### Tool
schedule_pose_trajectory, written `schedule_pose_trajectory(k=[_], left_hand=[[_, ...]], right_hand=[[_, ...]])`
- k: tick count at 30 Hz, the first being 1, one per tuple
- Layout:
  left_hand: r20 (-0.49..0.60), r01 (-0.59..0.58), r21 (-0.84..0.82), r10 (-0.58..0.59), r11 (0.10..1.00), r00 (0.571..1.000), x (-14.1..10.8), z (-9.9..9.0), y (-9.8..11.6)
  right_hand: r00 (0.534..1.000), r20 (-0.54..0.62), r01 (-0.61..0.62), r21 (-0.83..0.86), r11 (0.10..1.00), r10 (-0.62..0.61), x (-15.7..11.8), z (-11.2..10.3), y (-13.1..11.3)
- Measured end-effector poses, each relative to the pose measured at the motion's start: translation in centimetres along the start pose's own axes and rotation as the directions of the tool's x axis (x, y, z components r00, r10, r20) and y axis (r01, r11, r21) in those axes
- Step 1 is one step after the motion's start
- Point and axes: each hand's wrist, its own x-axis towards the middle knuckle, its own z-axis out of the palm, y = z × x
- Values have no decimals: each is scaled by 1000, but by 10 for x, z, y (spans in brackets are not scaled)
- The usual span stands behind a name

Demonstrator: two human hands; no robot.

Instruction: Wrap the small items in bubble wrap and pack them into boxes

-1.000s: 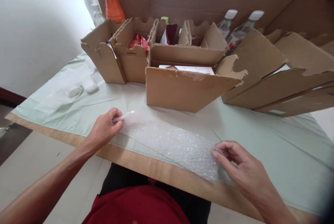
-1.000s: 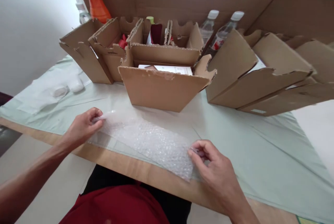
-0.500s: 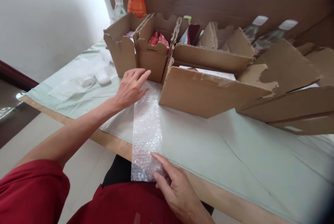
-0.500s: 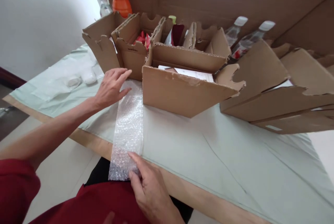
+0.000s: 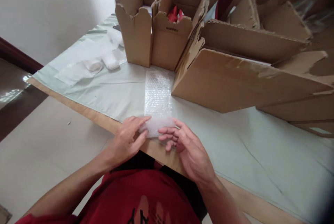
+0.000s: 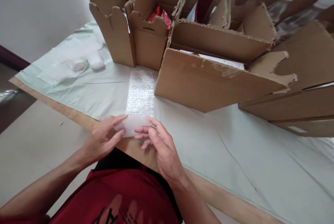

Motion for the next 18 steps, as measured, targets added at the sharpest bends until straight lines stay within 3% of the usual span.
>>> schedule_pose_trajectory(k=[2,4,6,8,10,11,14,18], left_hand=[[-56,66,114,-60,991,997,10,13,-11],[-57,88,160,-80,983,995,18,19,-20],[-71,60,176,-49,983,996,22,21,-26],[-94,20,200,-1,980,996,24,22,-29],[-108,-11,234,37,972,994,25,23,-30],[-111,-22,253,52,967,992,26,25,-31],[-105,-32,303,67,953,992,29,28,-32],[-182,33,288,21,957,983,24,21,-26]], right_hand=[[996,-53,71,-99,993,-76,2,-2,1],[970,-75,189,-352,917,-229,-1,-8,3],[907,23,335,-643,689,-420,-4,-14,4],[819,219,448,-822,353,-530,-3,-16,6],[764,379,481,-874,69,-523,4,-14,7],[759,422,474,-880,-24,-496,8,-13,8],[783,467,443,-882,-160,-411,18,-12,11],[757,525,487,-850,-199,-390,24,-16,10]])
